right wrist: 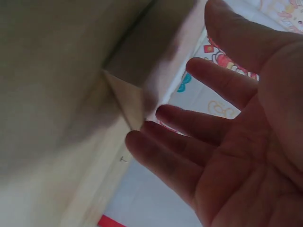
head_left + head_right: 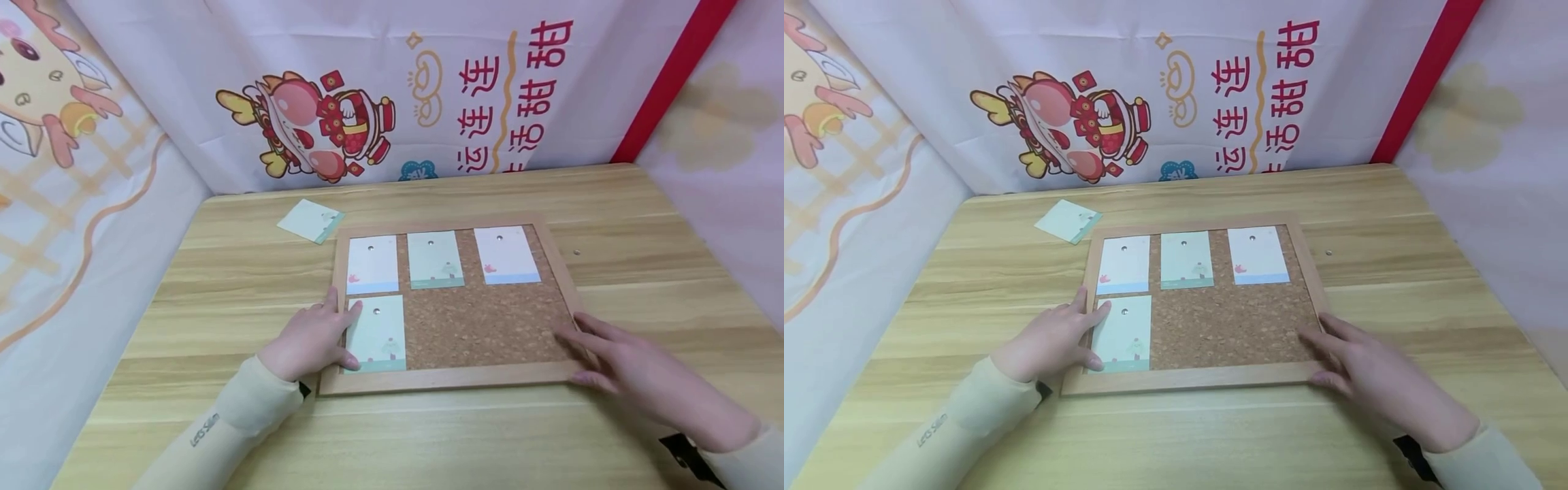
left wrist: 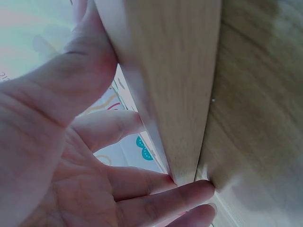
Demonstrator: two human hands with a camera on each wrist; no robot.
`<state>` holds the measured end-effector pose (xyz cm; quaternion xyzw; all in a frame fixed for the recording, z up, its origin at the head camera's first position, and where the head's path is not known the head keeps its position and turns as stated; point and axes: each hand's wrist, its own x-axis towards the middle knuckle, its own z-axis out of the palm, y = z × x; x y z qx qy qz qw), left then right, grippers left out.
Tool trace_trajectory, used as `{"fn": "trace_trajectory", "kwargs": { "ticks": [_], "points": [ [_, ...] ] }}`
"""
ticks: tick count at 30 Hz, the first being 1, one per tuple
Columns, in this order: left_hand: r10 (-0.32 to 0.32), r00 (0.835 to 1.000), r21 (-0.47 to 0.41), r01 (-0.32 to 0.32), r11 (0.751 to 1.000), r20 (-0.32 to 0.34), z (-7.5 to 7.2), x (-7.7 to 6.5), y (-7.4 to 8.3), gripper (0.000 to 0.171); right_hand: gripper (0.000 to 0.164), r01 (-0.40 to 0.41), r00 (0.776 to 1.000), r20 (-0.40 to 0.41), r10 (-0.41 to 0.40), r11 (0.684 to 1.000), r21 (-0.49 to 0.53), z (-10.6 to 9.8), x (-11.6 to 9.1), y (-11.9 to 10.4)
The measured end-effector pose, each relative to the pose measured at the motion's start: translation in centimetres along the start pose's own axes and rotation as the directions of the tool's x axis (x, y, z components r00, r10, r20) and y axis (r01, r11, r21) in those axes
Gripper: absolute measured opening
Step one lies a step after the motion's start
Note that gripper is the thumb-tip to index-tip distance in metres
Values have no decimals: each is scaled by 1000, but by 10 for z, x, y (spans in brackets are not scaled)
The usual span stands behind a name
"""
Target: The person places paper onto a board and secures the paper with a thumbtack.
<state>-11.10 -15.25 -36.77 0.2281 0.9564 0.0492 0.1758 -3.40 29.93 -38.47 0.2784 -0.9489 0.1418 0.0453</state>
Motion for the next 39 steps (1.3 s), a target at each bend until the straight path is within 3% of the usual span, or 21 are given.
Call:
{"fn": "trace_trajectory", "kwargs": {
  "ticks": [6, 19, 26, 29, 31, 32, 36, 37, 39],
  "points": [
    [-18, 1000, -18, 18, 1000, 16, 0, 0, 1, 98, 61, -24, 1000, -5, 24, 1000, 10, 7, -7, 2],
    [49, 998, 11, -48, 999, -35, -2, -4, -1, 97, 57, -19, 994, -105, 18, 1000, -6, 15, -15, 0],
    [51, 999, 1, -51, 999, -6, -6, -5, -4, 93, 43, -9, 989, -148, 2, 999, -52, 19, -23, -1],
    [45, 999, -20, -44, 999, 25, -11, -2, -9, 87, 62, 6, 986, -166, -20, 996, -84, 20, -27, -1],
    [26, 999, -66, -23, 998, 36, -17, 2, -14, 81, 79, 15, 984, -175, -33, 995, -102, 20, -28, -2],
    [20, 999, -101, -16, 995, 33, -20, 5, -19, 76, 78, 13, 983, -179, -31, 994, -104, 20, -28, -2],
    [-32, 999, -242, 31, 970, 2, -35, 22, -48, 63, 26, -3, 986, -168, -16, 994, -111, 18, -28, -5],
    [-45, 999, -264, 40, 964, -13, -40, 27, -58, 60, 24, -7, 986, -164, -11, 994, -109, 18, -28, -6],
    [-94, 995, -298, 82, 951, -28, -50, 38, -77, 57, 44, -16, 987, -161, 0, 995, -98, 17, -28, -8]
  ]
}}
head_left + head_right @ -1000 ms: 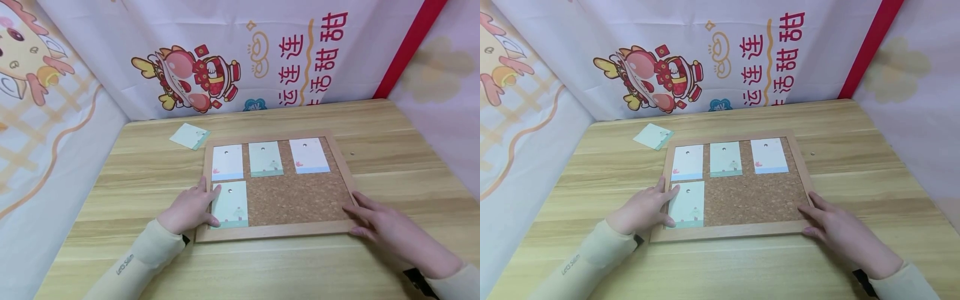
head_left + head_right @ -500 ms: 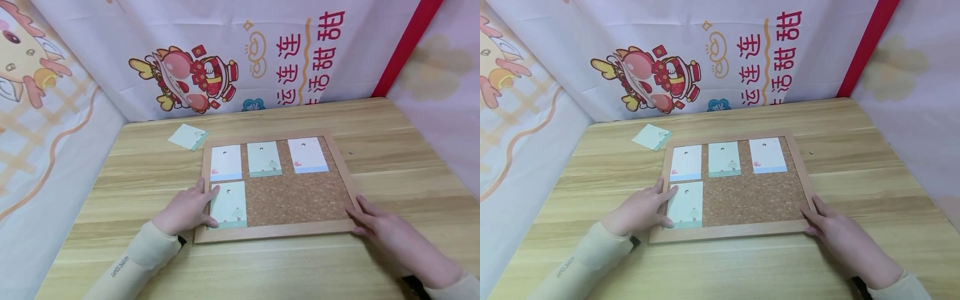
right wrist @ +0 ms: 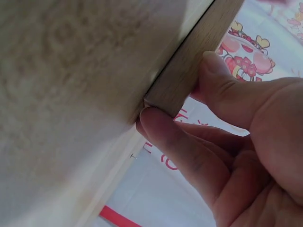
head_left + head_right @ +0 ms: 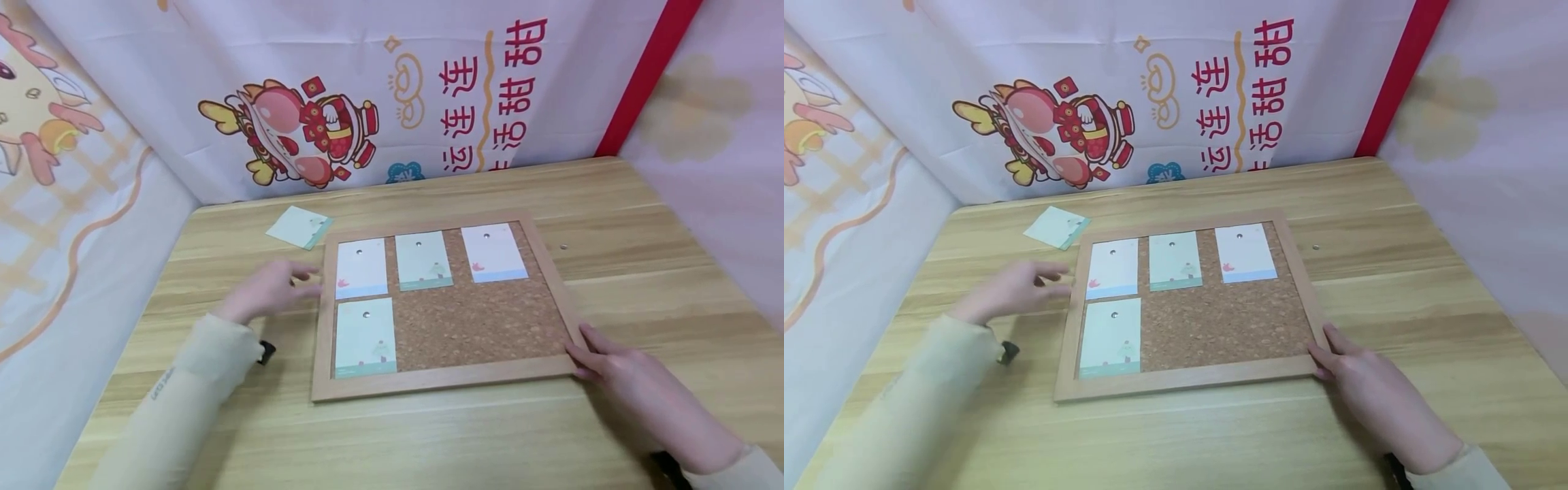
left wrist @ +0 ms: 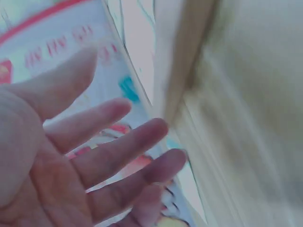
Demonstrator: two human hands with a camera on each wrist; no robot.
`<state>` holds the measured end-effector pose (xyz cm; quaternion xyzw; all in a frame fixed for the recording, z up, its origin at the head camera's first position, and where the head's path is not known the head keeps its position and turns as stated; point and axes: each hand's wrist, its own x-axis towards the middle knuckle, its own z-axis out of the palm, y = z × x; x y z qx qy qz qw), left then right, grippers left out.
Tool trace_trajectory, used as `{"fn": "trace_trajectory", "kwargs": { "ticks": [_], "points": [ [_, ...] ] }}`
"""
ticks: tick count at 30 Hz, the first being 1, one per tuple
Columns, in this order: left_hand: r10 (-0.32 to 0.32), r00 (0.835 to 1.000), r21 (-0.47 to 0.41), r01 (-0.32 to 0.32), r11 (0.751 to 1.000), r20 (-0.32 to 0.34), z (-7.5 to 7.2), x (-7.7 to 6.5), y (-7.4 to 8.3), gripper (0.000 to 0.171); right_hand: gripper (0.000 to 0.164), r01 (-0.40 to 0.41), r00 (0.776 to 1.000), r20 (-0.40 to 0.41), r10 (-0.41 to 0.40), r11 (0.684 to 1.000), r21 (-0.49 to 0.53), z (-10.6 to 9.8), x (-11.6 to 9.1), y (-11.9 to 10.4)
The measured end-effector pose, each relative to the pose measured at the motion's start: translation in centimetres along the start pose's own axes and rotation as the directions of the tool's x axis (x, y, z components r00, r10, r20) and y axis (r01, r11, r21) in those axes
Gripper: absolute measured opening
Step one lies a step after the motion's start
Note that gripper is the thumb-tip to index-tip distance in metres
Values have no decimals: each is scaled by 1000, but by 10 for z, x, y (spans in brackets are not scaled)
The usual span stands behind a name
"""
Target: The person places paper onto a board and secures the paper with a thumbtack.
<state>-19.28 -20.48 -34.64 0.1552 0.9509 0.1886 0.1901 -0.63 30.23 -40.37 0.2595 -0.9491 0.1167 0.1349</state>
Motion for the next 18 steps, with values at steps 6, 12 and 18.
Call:
{"fn": "trace_trajectory", "kwargs": {
  "ticks": [6, 12, 18],
  "points": [
    [-87, 987, -40, 83, 996, -132, -41, 43, -43, 52, 55, -15, 1000, 7, 15, 1000, -5, -2, 0, -1],
    [-213, 961, -119, 194, 974, -177, -53, 77, -82, 59, 33, -30, 999, 42, 30, 999, -12, -5, 3, -3],
    [-357, 926, -160, 336, 928, -125, -48, 95, -105, 86, 37, -53, 995, 79, 54, 999, -11, -7, 6, -8]
  ]
}}
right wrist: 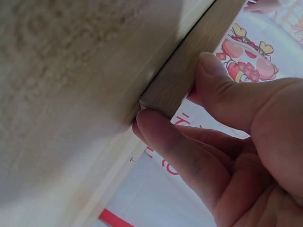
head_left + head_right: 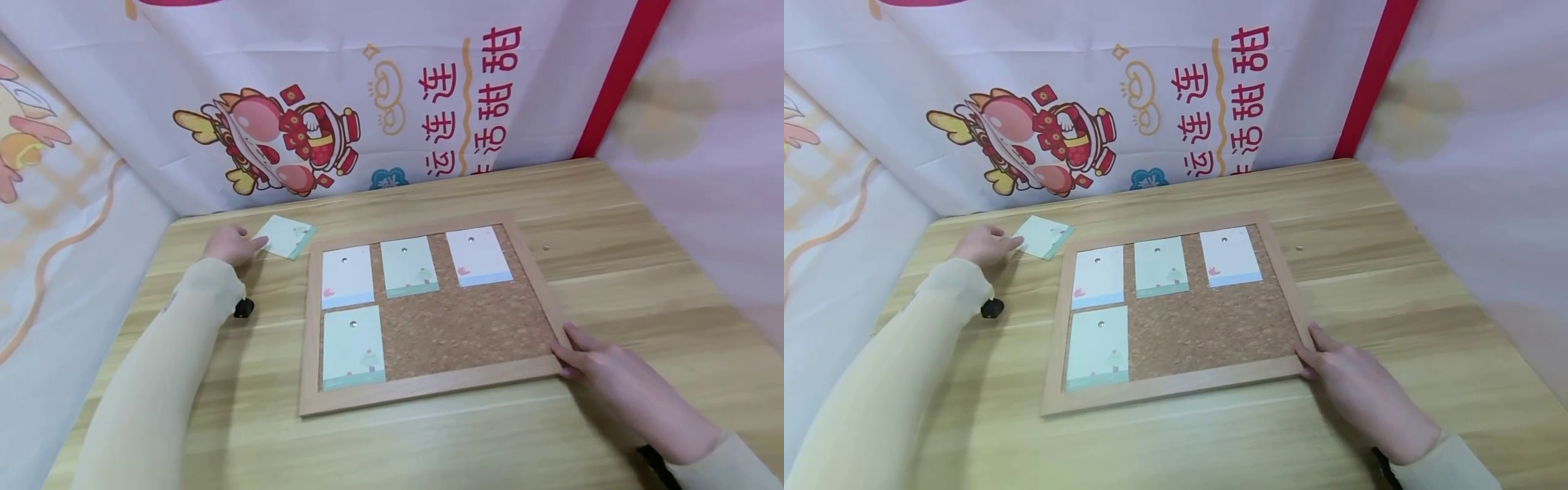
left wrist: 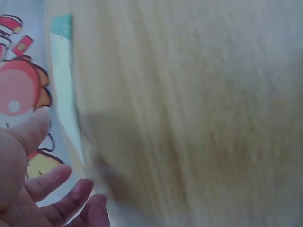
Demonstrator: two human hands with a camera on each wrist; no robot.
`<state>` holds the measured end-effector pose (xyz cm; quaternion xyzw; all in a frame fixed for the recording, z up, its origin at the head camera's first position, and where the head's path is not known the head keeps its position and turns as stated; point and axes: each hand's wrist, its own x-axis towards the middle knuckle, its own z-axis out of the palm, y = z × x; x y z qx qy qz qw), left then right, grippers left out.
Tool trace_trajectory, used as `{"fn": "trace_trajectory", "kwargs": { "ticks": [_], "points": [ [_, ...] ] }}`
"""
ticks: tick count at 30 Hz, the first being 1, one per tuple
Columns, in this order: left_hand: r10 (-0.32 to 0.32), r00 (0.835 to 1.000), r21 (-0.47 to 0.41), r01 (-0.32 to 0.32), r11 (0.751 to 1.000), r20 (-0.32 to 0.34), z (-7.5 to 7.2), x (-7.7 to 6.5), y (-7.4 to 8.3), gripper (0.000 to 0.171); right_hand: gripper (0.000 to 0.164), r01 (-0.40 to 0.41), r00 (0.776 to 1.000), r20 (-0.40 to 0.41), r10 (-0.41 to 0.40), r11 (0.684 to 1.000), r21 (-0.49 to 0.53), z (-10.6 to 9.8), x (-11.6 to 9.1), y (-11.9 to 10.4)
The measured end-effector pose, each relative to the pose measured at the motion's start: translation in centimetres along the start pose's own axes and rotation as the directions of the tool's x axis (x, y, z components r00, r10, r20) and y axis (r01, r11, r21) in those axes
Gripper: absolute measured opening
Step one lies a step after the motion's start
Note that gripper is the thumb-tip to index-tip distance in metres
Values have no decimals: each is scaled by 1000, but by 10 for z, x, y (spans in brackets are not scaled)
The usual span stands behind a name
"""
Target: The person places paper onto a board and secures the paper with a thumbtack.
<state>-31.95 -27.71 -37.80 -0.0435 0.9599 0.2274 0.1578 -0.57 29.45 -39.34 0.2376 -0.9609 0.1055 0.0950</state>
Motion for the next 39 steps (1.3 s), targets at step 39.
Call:
{"fn": "trace_trajectory", "kwargs": {
  "ticks": [39],
  "points": [
    [157, 948, -233, -225, 946, -277, -31, -24, 22, 41, 38, -22, 999, -44, 20, 998, -54, 1, -1, -3]
  ]
}}
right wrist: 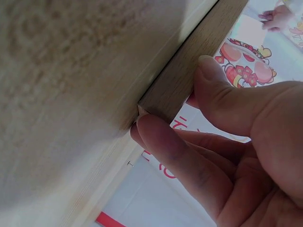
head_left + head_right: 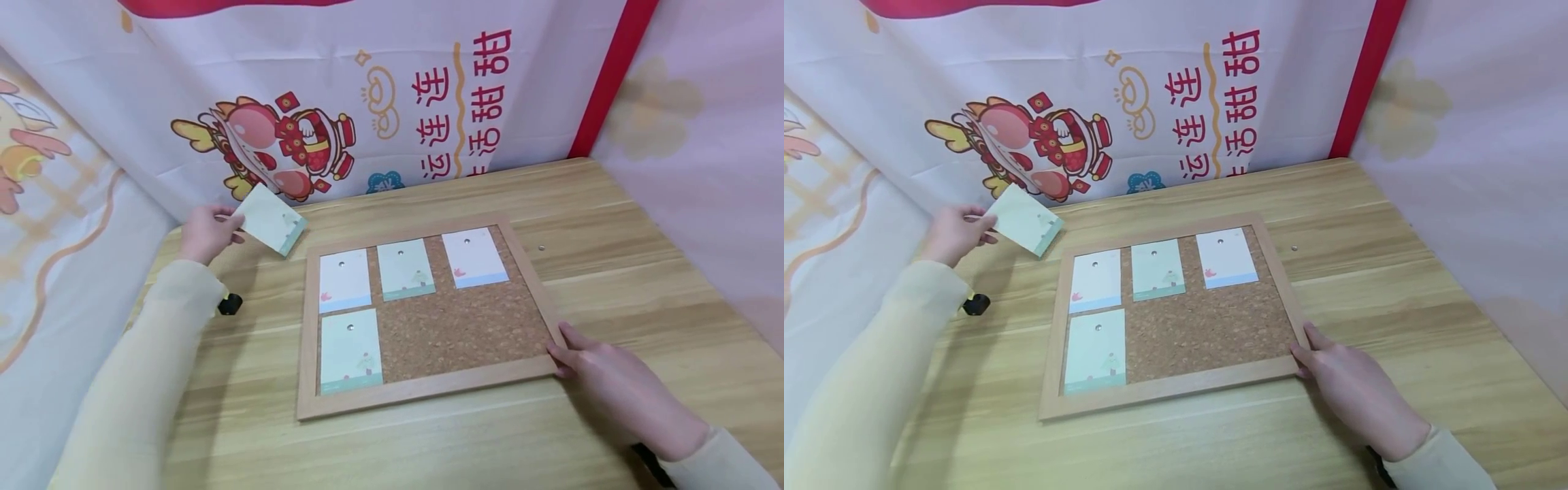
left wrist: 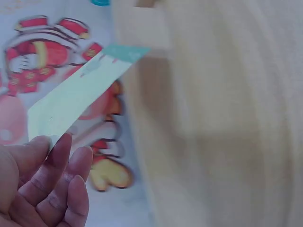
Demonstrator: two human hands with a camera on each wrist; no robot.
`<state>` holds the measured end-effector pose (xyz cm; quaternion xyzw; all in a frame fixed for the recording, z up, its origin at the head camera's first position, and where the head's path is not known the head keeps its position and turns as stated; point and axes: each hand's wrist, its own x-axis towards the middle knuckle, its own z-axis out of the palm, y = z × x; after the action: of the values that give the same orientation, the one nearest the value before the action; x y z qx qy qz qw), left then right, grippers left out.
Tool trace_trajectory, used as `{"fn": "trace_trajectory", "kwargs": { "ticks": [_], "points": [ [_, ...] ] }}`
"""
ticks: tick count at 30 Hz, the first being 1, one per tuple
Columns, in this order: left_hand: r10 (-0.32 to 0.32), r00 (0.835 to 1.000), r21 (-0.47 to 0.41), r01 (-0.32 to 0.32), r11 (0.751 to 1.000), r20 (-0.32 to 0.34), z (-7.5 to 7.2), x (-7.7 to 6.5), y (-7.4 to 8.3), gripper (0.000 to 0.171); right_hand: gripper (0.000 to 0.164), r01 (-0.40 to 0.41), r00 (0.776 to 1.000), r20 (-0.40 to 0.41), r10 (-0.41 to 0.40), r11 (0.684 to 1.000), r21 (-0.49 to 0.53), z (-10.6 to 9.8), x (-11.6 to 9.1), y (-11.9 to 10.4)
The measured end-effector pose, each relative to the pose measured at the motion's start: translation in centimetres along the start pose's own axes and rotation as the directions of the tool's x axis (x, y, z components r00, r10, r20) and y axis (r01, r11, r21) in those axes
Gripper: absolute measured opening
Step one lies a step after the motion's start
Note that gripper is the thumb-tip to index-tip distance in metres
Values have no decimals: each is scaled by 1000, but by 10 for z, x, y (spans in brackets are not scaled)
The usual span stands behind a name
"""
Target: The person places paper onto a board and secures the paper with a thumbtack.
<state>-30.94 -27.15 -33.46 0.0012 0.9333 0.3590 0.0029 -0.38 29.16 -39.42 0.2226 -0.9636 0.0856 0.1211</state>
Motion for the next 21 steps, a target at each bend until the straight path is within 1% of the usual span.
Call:
{"fn": "trace_trajectory", "kwargs": {
  "ticks": [5, 7, 9, 14, 17, 21],
  "points": [
    [34, 999, -9, -34, 999, -17, -17, -21, 29, 51, 38, 0, 1000, 15, 0, 1000, 1, -1, 1, 0],
    [54, 998, -7, -54, 999, -13, -19, -31, 42, 53, 37, -5, 1000, 25, 5, 1000, 6, -1, 1, 0],
    [79, 997, 15, -79, 997, -5, -20, -42, 56, 55, 36, -12, 999, 36, 12, 1000, 9, -2, 1, -1],
    [153, 988, 42, -154, 987, 20, -13, -71, 89, 51, 36, -29, 998, 49, 28, 999, 19, -2, 1, -2],
    [203, 979, 17, -203, 979, 26, -7, -87, 106, 44, 37, -28, 999, 44, 27, 999, 24, -2, 1, -2],
    [255, 965, -7, -255, 967, 64, 3, -105, 122, 36, 37, -31, 998, 47, 30, 999, 24, -3, 2, -3]
  ]
}}
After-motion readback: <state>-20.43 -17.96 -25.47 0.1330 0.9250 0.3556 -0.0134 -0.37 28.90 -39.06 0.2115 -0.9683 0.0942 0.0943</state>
